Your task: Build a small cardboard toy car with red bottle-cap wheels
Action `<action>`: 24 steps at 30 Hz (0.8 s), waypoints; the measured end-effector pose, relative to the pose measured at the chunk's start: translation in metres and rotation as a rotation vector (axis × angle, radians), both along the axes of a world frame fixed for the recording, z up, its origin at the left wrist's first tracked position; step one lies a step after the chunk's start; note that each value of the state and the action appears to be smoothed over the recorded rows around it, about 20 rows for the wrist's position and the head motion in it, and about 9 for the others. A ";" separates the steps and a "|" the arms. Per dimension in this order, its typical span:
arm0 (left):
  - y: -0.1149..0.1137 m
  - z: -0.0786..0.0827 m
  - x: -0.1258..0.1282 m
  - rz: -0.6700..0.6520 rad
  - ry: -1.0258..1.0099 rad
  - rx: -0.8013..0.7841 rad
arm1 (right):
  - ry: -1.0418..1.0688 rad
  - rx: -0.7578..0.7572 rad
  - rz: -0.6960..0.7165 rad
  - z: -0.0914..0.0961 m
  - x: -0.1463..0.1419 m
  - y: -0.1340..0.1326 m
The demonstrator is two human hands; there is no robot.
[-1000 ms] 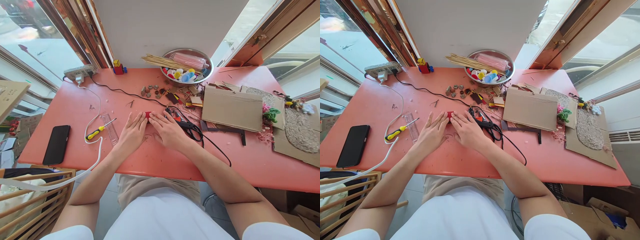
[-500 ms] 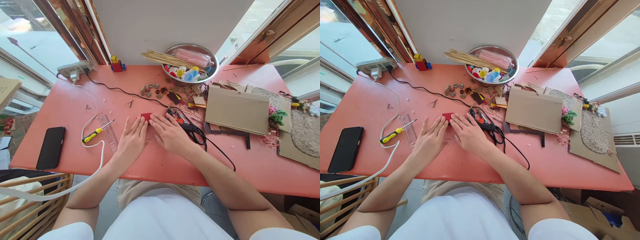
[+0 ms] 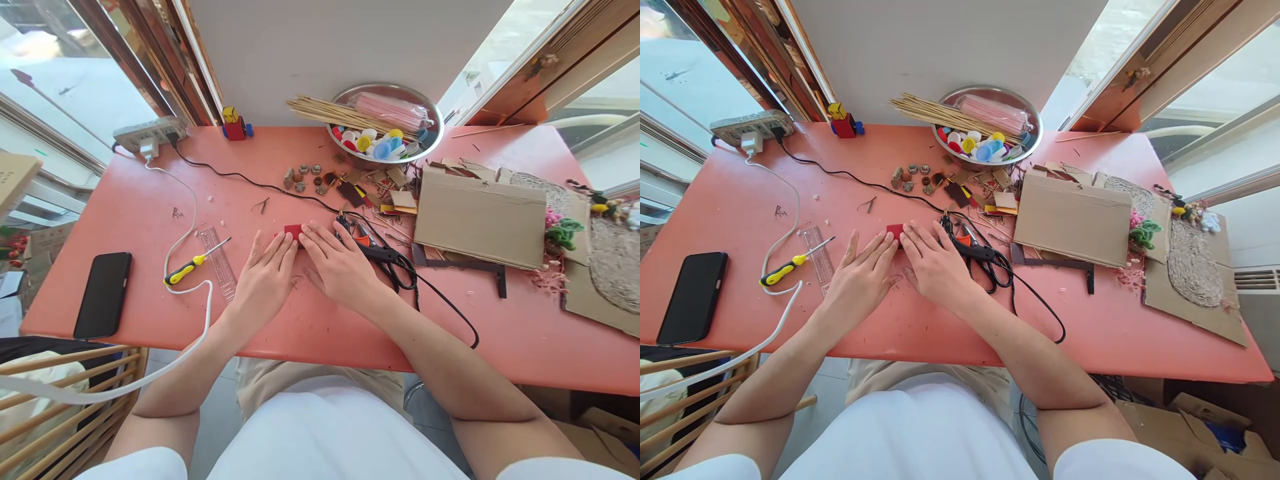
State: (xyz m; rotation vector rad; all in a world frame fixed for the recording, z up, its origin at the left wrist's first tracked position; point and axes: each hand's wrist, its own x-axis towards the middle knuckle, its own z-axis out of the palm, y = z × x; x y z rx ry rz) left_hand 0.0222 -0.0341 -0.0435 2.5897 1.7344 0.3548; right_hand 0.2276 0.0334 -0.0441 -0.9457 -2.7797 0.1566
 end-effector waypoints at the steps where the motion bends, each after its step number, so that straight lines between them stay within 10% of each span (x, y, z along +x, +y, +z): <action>1: 0.000 -0.001 -0.001 0.002 -0.010 -0.007 | -0.007 -0.012 -0.006 0.001 -0.002 0.001; 24: 0.006 0.000 -0.005 0.013 0.014 0.019 | -0.031 -0.029 0.016 -0.002 -0.003 -0.009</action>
